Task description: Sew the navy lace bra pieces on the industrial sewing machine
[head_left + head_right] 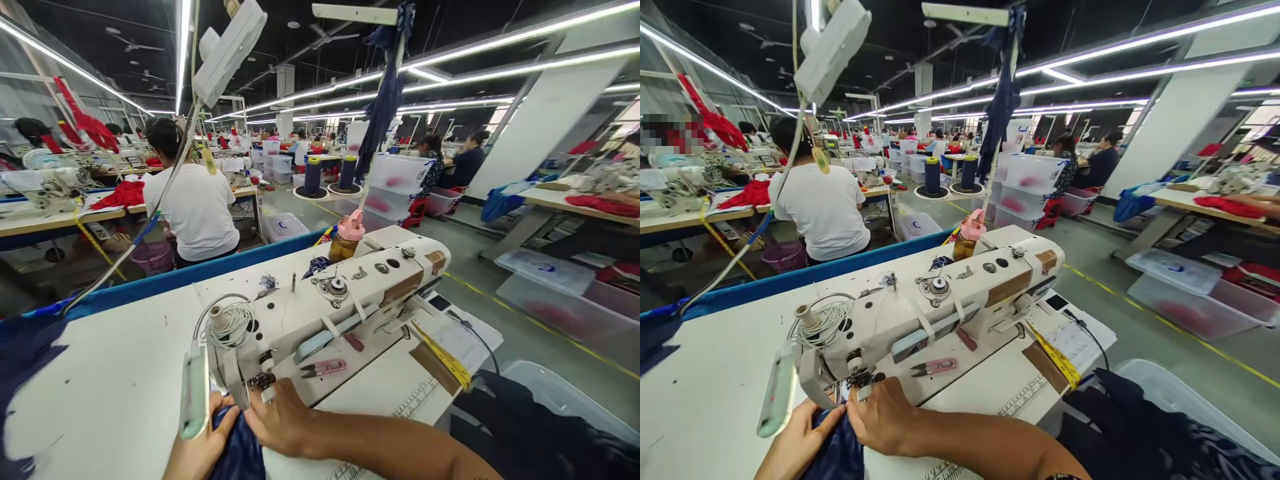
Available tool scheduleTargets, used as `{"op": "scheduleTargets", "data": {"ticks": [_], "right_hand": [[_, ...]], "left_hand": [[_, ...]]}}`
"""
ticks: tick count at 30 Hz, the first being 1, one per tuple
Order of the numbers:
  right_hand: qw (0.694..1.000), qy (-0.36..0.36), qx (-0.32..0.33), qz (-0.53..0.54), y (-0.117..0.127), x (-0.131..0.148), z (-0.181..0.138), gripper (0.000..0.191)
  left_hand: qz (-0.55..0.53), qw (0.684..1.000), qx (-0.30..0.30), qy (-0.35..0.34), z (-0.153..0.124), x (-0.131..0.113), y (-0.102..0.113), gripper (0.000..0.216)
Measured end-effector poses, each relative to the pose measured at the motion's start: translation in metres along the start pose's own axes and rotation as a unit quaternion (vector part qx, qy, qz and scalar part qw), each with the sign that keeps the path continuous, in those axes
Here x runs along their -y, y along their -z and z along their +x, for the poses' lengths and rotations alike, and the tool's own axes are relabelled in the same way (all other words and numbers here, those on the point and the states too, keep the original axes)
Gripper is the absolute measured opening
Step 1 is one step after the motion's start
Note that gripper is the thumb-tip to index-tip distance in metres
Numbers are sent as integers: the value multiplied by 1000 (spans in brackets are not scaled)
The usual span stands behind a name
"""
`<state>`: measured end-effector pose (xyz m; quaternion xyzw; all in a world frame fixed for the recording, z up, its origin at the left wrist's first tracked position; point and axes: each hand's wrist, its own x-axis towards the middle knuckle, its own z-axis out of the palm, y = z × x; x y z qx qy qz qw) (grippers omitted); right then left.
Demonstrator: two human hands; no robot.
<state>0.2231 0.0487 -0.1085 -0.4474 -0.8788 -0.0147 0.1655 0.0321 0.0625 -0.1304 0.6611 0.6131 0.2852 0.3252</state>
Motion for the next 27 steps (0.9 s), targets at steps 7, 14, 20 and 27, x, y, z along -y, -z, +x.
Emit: {"op": "scheduleTargets", "data": {"ticks": [7, 14, 20, 27], "right_hand": [[998, 51, -45, 15, -3, -5, -20, 22], [995, 51, -78, 48, -4, -8, -23, 15], [991, 44, -117, 39, 1, -8, -20, 31], [995, 54, -84, 27, 3, -8, -20, 34]], "left_hand": [[-63, 998, 8, 21, -2, -18, 4, 26], [-97, 994, 12, 54, -5, -14, 5, 22], [-91, 995, 10, 44, -5, 0, 4, 21], [-90, 995, -1, 39, 0, 7, 1, 24]]}}
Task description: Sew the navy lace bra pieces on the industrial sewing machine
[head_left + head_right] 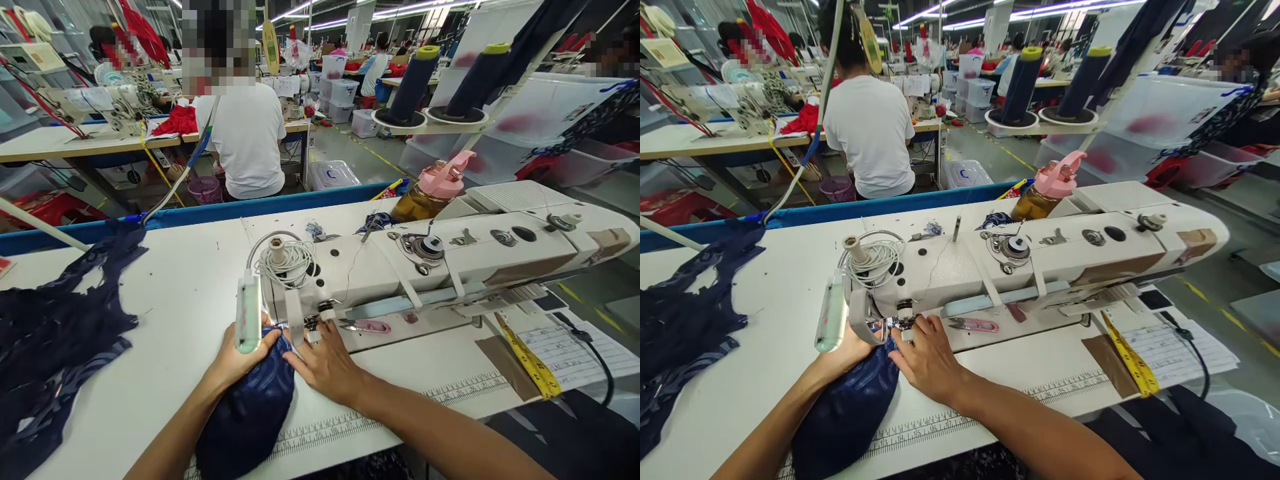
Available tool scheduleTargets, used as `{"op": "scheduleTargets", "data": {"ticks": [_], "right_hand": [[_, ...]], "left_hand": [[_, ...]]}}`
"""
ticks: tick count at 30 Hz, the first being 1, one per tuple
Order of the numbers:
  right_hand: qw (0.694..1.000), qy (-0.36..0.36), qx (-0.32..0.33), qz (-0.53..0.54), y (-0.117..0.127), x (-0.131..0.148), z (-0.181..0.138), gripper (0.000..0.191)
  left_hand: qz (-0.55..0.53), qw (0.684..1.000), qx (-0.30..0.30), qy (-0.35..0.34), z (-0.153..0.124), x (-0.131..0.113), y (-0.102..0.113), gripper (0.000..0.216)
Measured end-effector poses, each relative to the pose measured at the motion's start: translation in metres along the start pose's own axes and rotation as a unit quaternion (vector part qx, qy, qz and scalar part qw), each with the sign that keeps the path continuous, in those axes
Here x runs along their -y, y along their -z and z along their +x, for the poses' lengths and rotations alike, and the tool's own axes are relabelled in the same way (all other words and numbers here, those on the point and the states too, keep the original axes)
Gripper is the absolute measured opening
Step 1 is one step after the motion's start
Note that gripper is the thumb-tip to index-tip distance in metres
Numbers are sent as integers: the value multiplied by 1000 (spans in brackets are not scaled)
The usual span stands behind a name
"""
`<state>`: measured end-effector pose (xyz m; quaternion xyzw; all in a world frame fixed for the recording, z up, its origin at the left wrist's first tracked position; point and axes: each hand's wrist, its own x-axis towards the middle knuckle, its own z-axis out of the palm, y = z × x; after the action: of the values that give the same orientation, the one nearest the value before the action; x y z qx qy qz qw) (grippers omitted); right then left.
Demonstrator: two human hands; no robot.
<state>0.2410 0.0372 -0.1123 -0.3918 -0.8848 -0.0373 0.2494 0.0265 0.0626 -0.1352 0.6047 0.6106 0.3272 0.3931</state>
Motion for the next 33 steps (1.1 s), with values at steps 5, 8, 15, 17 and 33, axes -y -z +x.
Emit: {"op": "scheduleTargets", "data": {"ticks": [5, 8, 15, 17, 33], "right_hand": [[1000, 9, -3, -7, -2, 2, -2, 34], [1000, -7, -22, 8, -3, 1, -2, 31], [999, -31, 11, 28, 1, 0, 5, 35], [999, -28, 9, 21, 3, 1, 5, 34], [999, 30, -18, -4, 2, 0, 1, 27]], "left_hand": [[-1, 1000, -4, 0, 2, 2, -1, 29], [-1, 1000, -4, -2, 2, 2, 0, 29], [-12, 1000, -1, -4, 1, 3, 1, 29], [-18, 1000, 0, -5, 2, 4, -1, 27], [-53, 998, -6, 25, 0, -1, 1, 33]]}}
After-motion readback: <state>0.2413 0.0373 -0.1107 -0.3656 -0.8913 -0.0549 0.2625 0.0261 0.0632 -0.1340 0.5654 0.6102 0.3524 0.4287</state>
